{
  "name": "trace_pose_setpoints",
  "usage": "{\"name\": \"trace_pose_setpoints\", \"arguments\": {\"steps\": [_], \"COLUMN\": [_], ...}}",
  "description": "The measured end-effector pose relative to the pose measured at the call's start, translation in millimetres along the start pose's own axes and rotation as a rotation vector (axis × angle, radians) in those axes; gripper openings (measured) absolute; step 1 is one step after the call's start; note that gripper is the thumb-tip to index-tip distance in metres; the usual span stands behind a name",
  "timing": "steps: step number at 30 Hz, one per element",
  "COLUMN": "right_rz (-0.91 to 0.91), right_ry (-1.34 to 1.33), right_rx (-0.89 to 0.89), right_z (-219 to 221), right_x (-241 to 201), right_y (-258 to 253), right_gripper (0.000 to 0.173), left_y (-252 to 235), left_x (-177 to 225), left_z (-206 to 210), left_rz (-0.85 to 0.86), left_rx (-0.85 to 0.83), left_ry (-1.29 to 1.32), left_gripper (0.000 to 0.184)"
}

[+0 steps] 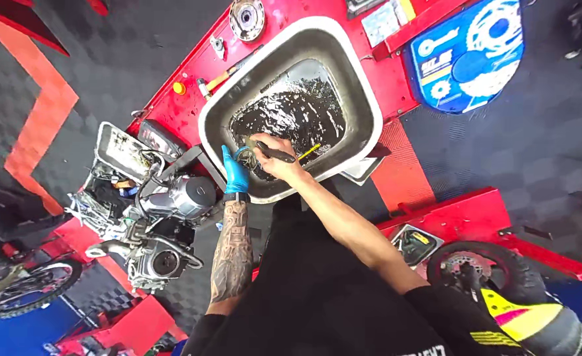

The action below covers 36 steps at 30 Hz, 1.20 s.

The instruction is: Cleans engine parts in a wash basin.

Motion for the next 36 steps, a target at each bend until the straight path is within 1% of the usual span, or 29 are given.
{"name": "trace_pose_setpoints", "arguments": {"steps": [1,3,5,6,8,9,10,12,15,17,19,21,22,24,26,28,29,31,33,35,36], "right_rz": [-0.030,-0.049,0.027,0.056,0.008,-0.042,-0.089,-0.123,-0.061,-0.064,-0.085,-0.112,-0.125,-0.158,-0.130,-0.038,-0.013,-0.021,-0.063,-0.090,-0.081], "right_ry": [-0.034,-0.046,0.019,0.065,0.039,-0.023,-0.092,-0.155,-0.065,-0.025,-0.036,-0.094,-0.122,-0.139,-0.078,-0.009,-0.002,-0.005,-0.014,-0.039,-0.058], "right_rx": [-0.026,-0.079,-0.093,-0.077,0.007,0.011,-0.019,-0.092,-0.120,-0.092,-0.013,0.083,0.089,0.053,0.051,0.096,0.136,0.171,0.103,0.002,-0.054], "right_z": [6.8,16.0,9.2,3.6,-6.2,-6.2,-2.1,7.1,0.4,-5.8,-12.7,-16.8,-13.1,-0.5,2.7,-4.1,-8.2,-9.3,6.4,21.7,26.3], "right_x": [0.2,17.4,37.3,39.5,27.0,18.3,13.0,19.0,40.7,33.7,18.7,7.6,4.7,6.4,17.9,29.6,30.0,21.9,13.7,15.6,19.6], "right_y": [2.8,9.5,10.8,10.8,11.8,12.9,14.5,16.3,11.6,8.8,10.9,11.1,12.1,14.1,11.5,3.2,2.1,3.4,9.6,18.9,24.3], "right_gripper": [0.029,0.029,0.027,0.027,0.028,0.029,0.030,0.028,0.028,0.028,0.029,0.030,0.031,0.030,0.030,0.030,0.030,0.032,0.032,0.029,0.027], "left_y": [0.6,-1.5,-4.3,-3.6,0.6,3.1,5.5,7.2,6.0,3.7,2.0,-0.5,0.5,2.1,1.5,1.7,3.4,6.4,11.2,13.5,11.9], "left_x": [2.3,11.2,14.6,14.1,13.9,14.0,15.2,18.9,13.9,8.8,4.5,4.4,5.8,6.3,2.2,-1.0,-3.1,-5.1,-1.9,5.5,7.3], "left_z": [1.1,5.9,8.7,7.7,8.5,10.5,13.9,20.6,17.1,18.9,20.6,22.2,21.7,19.7,17.6,12.9,11.0,14.4,20.8,25.8,23.4], "left_rz": [0.000,0.027,0.001,-0.033,-0.099,-0.122,-0.136,-0.133,-0.125,-0.147,-0.189,-0.223,-0.218,-0.188,-0.178,-0.153,-0.149,-0.123,-0.066,-0.016,-0.024], "left_rx": [-0.019,-0.040,-0.060,-0.064,-0.076,-0.087,-0.095,-0.123,-0.111,-0.150,-0.181,-0.144,-0.124,-0.090,-0.029,0.014,0.021,-0.004,-0.043,-0.059,-0.048], "left_ry": [0.017,0.046,0.115,0.165,0.238,0.261,0.294,0.353,0.320,0.278,0.246,0.186,0.128,0.026,0.005,0.038,0.048,0.059,0.062,0.155,0.221], "left_gripper": [0.082,0.088,0.092,0.090,0.078,0.068,0.057,0.043,0.033,0.029,0.032,0.046,0.052,0.057,0.056,0.050,0.047,0.043,0.041,0.049,0.055]}}
Point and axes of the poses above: each hand's wrist, its own y-axis away from the middle knuckle, its own z-axis out of the palm, x = y × z, the point moved 6 cm from there along -y, towards the middle knuckle, and after that the axes turned 1 degree about -y, right-handed, at the moved point
